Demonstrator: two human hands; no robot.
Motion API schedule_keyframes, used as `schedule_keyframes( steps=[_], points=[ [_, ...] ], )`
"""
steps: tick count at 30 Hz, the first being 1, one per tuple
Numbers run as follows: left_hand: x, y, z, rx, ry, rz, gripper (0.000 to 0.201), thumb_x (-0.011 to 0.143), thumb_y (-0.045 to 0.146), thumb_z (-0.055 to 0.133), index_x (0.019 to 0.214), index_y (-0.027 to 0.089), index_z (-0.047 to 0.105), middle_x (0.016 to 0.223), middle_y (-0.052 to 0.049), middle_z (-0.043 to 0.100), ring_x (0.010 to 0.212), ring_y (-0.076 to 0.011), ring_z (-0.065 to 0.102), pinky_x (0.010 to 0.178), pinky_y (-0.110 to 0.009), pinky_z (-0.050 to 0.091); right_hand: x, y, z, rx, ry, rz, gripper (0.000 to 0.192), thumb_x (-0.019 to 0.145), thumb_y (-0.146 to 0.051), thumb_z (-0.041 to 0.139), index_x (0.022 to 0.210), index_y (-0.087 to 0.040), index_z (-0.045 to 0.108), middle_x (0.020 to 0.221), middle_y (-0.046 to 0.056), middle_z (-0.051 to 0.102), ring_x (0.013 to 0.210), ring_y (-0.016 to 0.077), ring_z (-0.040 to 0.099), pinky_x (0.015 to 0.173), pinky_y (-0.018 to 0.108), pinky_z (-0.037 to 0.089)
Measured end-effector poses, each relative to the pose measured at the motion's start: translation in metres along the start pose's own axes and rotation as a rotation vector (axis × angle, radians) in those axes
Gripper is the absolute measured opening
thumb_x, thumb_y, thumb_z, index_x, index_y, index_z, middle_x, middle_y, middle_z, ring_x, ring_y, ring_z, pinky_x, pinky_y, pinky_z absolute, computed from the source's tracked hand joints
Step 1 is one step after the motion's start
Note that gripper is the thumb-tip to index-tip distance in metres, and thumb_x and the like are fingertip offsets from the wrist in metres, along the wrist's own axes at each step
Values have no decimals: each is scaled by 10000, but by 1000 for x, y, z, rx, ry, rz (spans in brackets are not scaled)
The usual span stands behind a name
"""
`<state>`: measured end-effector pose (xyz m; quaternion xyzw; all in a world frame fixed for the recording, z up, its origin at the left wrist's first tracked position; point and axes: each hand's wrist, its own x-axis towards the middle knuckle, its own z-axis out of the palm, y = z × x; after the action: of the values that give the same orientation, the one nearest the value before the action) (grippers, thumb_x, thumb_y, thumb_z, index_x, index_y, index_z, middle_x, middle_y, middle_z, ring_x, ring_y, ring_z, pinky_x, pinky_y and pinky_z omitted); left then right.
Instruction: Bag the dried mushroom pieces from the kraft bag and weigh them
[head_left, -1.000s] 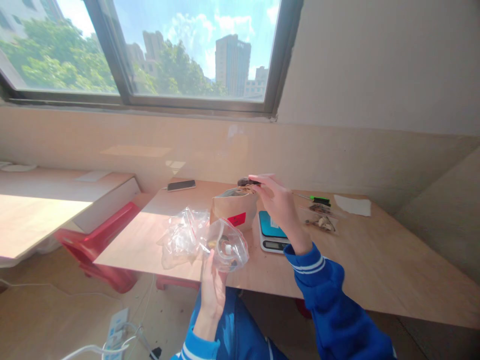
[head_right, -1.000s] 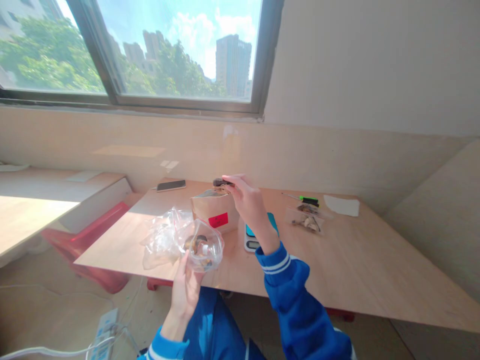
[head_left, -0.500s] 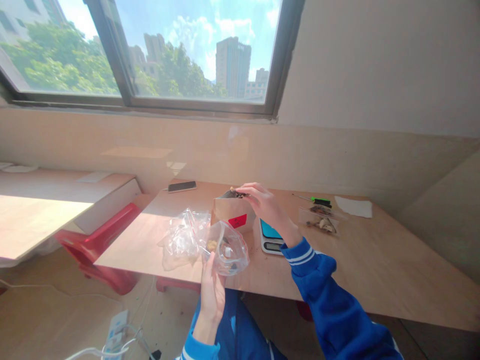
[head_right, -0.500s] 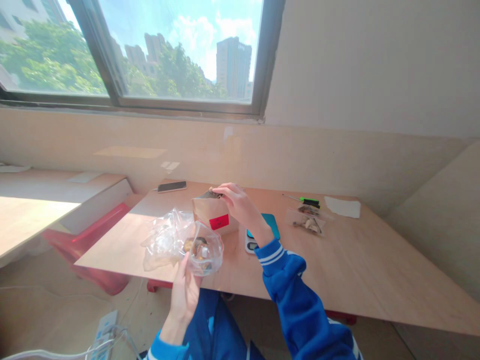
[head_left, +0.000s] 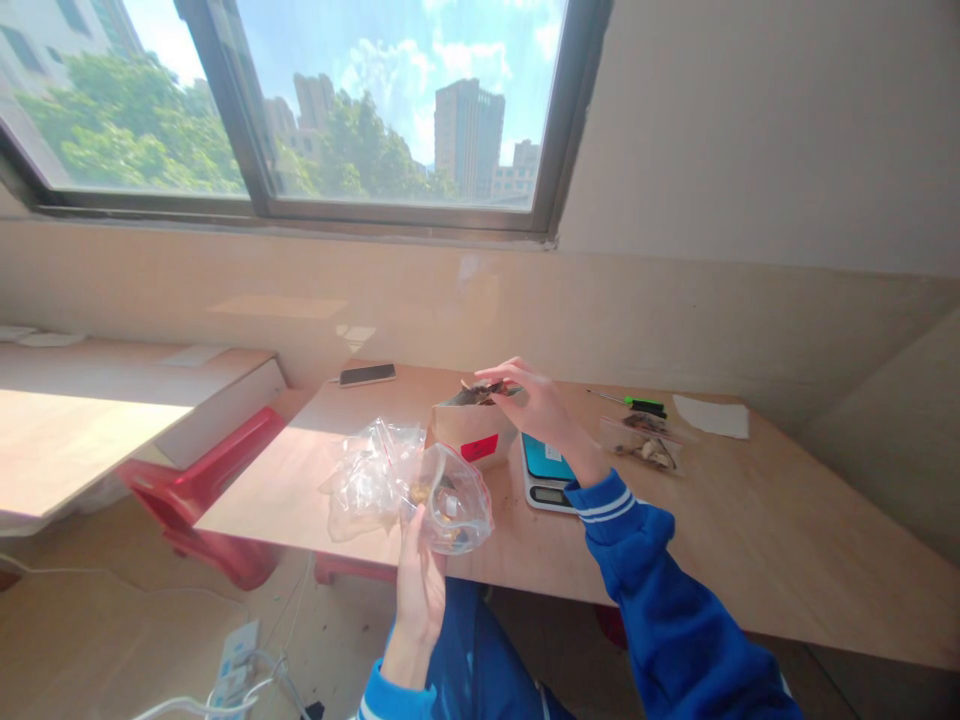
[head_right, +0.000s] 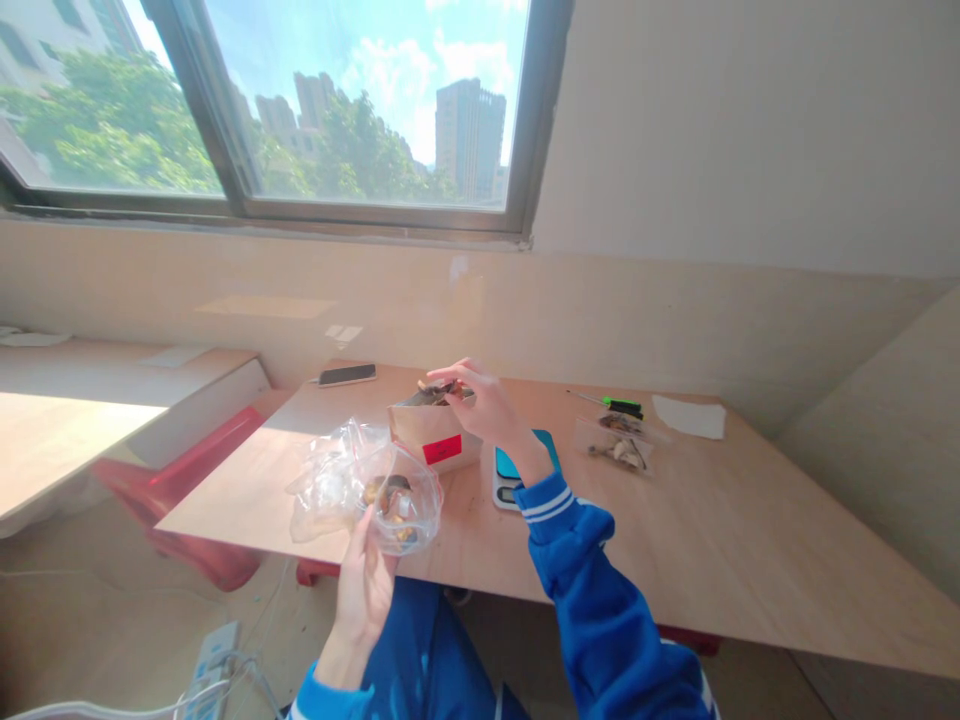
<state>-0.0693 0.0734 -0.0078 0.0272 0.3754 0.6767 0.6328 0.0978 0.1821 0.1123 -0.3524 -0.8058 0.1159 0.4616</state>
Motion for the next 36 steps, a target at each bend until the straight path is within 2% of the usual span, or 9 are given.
schedule_keyframes(
  steps=[10, 15, 18, 21, 25, 27, 31, 33, 36],
  points=[
    [1, 0, -4, 29, -9, 9, 410, 907, 212, 548, 1317, 237, 549, 1278, -32, 656, 1274, -169, 534, 1017, -278, 484, -1, 13, 15, 17, -20, 70, 222, 924, -191, 474, 1025, -202, 671, 955, 60, 646, 891, 172, 625, 819, 326, 503],
    [4, -1, -6, 10, -3, -8, 394, 905, 206, 550, 1298, 210, 567, 1291, -49, 649, 1265, -188, 545, 1053, -317, 459, 2, 21, 15, -77, -34, 20, 233, 895, -133, 491, 925, -189, 715, 1030, 94, 584, 1036, 202, 581, 935, 373, 477],
    [5, -1, -6, -1, -26, -2, 397, 905, 200, 550, 1298, 247, 573, 1267, -35, 666, 1218, -182, 586, 1055, -334, 459, 1, 25, 15, -144, -34, 13, 237, 874, -133, 533, 1014, -222, 703, 1115, 93, 562, 1137, 226, 527, 1027, 436, 420],
    [5, -1, -5, -18, -24, 12, 394, 903, 183, 547, 1290, 252, 579, 1258, -27, 671, 1199, -165, 598, 1061, -319, 448, 1, 23, 14, -149, 17, 24, 273, 875, -154, 541, 1098, -250, 665, 1134, 82, 570, 1132, 225, 526, 1033, 450, 416],
    [5, 0, -5, -11, -46, -9, 364, 887, 220, 572, 1249, 215, 607, 1254, -53, 671, 1211, -191, 589, 1067, -339, 436, -9, 7, 12, 13, 126, 59, 234, 866, -120, 477, 975, -223, 657, 1050, 69, 594, 1048, 207, 564, 926, 389, 488],
    [4, 0, -4, -6, -108, -15, 383, 881, 323, 585, 1247, 215, 609, 1287, -64, 651, 1244, -215, 562, 1077, -356, 420, -21, -6, 11, 177, 27, 133, 232, 859, -105, 447, 949, -213, 631, 970, 44, 622, 937, 175, 605, 834, 331, 521],
    [2, 0, -1, -29, -299, 9, 491, 892, 469, 514, 1300, 202, 573, 1356, -89, 599, 1301, -249, 503, 1093, -399, 389, -48, -31, 18, 262, -405, 297, 192, 870, -144, 473, 972, -204, 625, 919, 31, 674, 829, 157, 642, 747, 292, 539],
    [2, -2, -1, -1, -348, 6, 486, 894, 419, 519, 1330, 205, 548, 1372, -91, 585, 1320, -250, 481, 1102, -409, 373, -56, -38, 24, 196, -473, 285, 206, 855, -142, 503, 993, -208, 641, 962, 46, 676, 865, 174, 638, 784, 314, 541],
    [6, -5, -5, 147, -340, 51, 487, 876, 349, 572, 1352, 260, 523, 1420, -53, 546, 1362, -225, 430, 1127, -374, 338, -61, -41, 33, 178, -465, 222, 314, 834, -92, 504, 1079, -223, 650, 1040, 52, 669, 938, 182, 623, 891, 340, 521]
  ],
)
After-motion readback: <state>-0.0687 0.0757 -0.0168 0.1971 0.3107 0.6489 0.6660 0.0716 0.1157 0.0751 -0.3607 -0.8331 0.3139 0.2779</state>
